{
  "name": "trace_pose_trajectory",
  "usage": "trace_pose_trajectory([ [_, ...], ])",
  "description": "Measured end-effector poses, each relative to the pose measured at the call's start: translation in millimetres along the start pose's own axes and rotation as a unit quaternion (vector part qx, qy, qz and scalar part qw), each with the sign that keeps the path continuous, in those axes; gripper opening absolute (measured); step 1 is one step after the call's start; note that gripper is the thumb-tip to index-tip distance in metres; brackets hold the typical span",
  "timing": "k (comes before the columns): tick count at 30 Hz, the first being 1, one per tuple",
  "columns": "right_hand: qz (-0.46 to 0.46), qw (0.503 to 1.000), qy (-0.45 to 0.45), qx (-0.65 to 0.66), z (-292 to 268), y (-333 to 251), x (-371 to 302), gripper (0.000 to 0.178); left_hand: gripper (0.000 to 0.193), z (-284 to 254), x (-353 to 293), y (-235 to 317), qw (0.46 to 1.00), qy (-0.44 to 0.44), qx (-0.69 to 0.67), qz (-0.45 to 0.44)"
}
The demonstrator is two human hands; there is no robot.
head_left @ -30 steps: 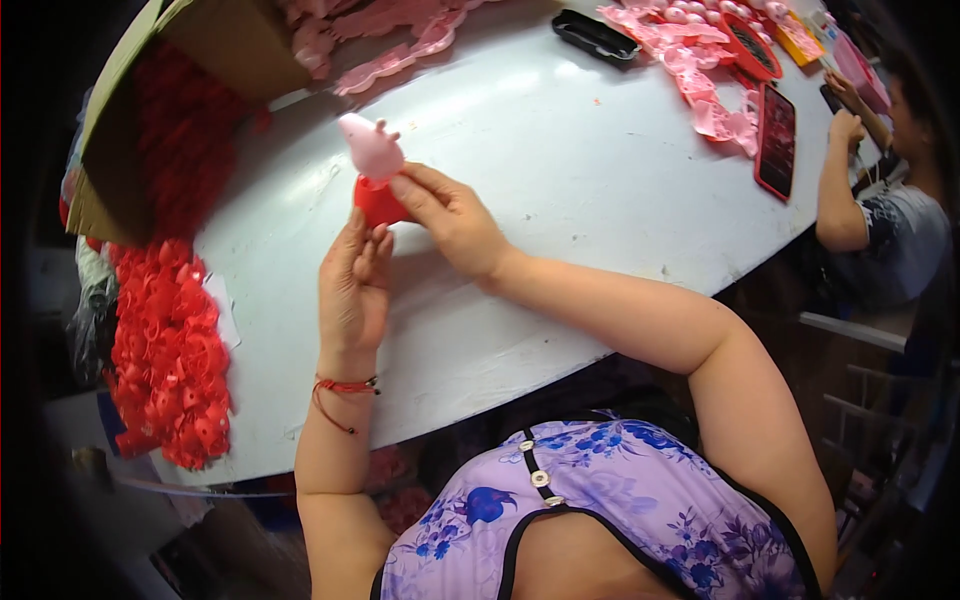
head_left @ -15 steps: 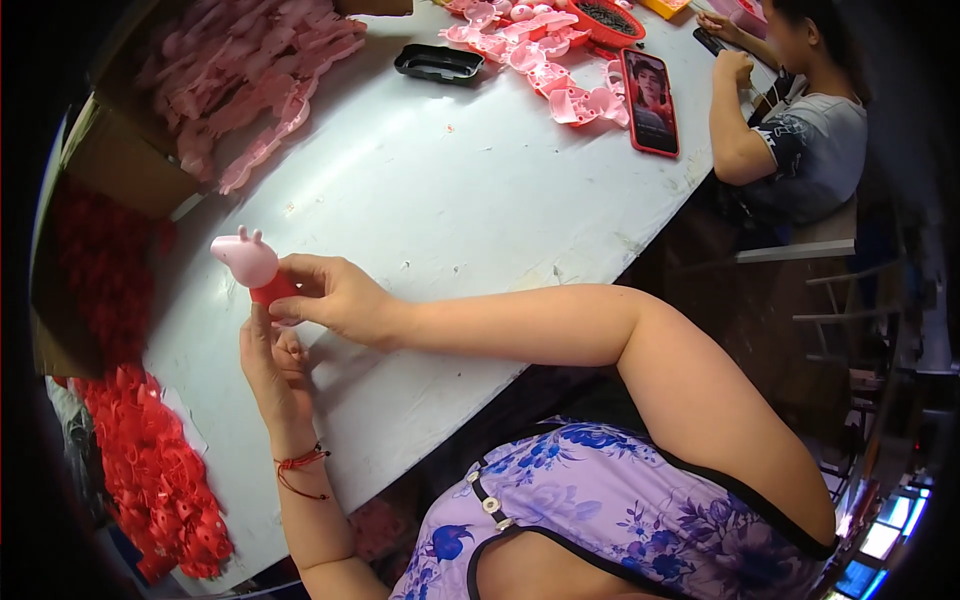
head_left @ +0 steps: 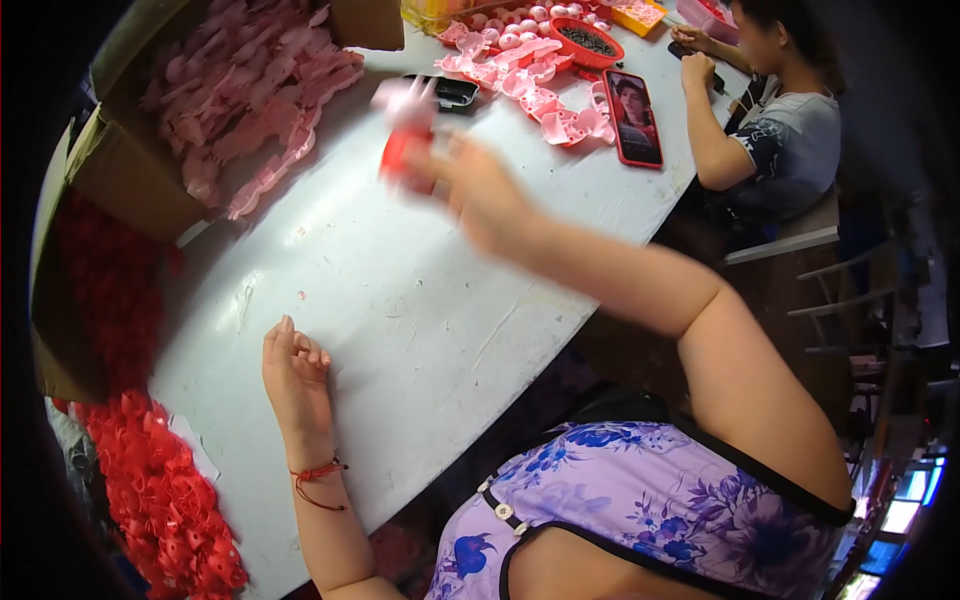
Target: The person assembles plastic toy figures by taking pink figurine parts and red body pieces from boxes and the table, then attaching them together by hand.
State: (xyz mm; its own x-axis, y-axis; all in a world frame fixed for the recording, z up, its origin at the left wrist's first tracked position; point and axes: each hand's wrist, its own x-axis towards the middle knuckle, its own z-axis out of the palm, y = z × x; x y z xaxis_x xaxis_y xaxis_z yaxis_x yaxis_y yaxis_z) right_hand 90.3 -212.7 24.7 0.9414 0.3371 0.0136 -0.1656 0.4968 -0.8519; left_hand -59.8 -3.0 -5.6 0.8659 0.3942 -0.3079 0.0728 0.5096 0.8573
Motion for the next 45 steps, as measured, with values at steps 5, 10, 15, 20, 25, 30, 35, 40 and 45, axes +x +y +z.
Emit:
trace_pose_trajectory([
  [5,-0.221,0.963,0.058,-0.141,-44.8,-123.8,159.6,0.012,0.017,6.9,1.7,-5.3,0.999,0.002,0.026,0.033],
  [10,-0.370,0.860,0.078,-0.343,-16.9,-104.9,209.0,0.013,0.018,0.4,0.1,-3.0,0.999,0.005,0.005,0.035],
  [15,-0.364,0.867,-0.019,-0.340,25.9,-6.4,146.2,0.029,0.020,-1.4,4.4,-7.7,0.999,-0.005,0.014,0.031],
  [20,-0.357,0.729,-0.086,-0.578,7.3,52.8,87.9,0.041,0.020,5.0,-2.8,-4.9,0.997,-0.005,0.038,0.065],
  [25,-0.381,0.533,0.055,-0.754,-22.2,62.0,131.6,0.034,0.021,0.5,3.1,-11.6,0.998,-0.012,0.027,0.063],
  [30,-0.376,0.552,-0.001,-0.745,-4.4,80.6,118.2,0.036,0.021,-2.4,-2.3,-8.0,0.996,-0.019,0.063,0.064],
  [35,-0.383,0.588,-0.064,-0.709,36.4,86.5,114.8,0.047,0.019,0.5,0.3,-11.8,0.994,-0.030,0.072,0.076],
  [40,-0.396,0.470,-0.075,-0.785,53.8,95.5,159.6,0.028,0.020,3.1,-4.1,-9.4,0.993,-0.023,0.084,0.074],
  [45,-0.407,0.470,-0.100,-0.777,37.1,88.9,176.0,0.013,0.022,-0.5,-1.7,-13.4,0.995,-0.037,0.078,0.057],
])
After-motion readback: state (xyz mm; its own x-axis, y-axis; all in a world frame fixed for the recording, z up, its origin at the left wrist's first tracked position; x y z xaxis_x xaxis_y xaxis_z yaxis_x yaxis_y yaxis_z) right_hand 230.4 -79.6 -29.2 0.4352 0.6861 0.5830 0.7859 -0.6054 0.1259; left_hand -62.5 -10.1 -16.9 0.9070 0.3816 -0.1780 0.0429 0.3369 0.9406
